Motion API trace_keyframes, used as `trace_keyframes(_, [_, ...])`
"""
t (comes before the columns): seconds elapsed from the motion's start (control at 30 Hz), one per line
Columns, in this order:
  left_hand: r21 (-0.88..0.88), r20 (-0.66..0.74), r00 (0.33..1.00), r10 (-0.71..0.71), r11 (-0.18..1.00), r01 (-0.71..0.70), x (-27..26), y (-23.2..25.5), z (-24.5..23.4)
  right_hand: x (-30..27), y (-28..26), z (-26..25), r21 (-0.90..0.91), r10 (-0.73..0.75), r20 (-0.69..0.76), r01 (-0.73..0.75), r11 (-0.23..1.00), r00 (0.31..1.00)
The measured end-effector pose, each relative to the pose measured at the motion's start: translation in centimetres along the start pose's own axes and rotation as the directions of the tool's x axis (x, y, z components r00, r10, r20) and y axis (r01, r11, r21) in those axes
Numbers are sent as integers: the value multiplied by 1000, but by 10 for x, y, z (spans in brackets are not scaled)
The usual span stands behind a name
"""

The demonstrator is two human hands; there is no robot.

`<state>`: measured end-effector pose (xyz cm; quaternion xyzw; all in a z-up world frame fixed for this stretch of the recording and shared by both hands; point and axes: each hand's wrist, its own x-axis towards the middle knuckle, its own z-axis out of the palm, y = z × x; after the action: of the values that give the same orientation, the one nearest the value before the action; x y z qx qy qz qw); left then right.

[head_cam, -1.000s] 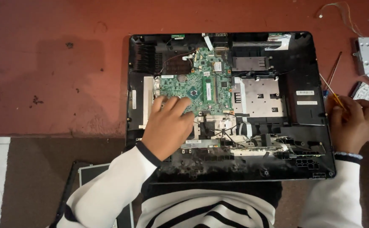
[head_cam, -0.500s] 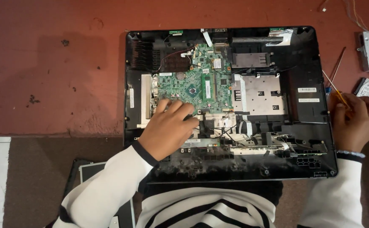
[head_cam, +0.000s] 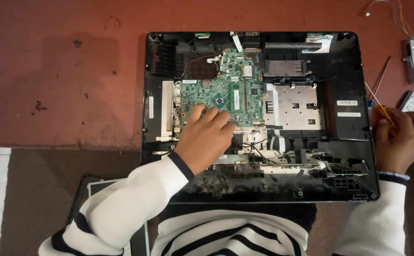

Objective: Disassembling a laptop to access internal components by removing screws with a screwdriver and disconnecting cables.

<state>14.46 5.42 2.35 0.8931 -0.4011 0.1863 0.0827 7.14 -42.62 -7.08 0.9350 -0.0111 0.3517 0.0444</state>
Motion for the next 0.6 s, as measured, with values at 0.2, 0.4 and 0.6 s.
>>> trace_keyframes(0.2, [-128, 180, 983, 43, 992, -20, -3, -5, -7, 1, -3, -2, 3, 26, 8, -26, 1000, 1000])
trace_keyframes(0.4, [-112, 217, 969, 119, 989, -97, -5, -10, -20, 1, -2, -1, 1, 30, 15, -30, 1000, 999])
trace_keyframes(0.6, [-39, 167, 981, 101, 995, -96, -14, -16, -57, -8, 9, 2, 146, 50, -12, -48, 988, 999])
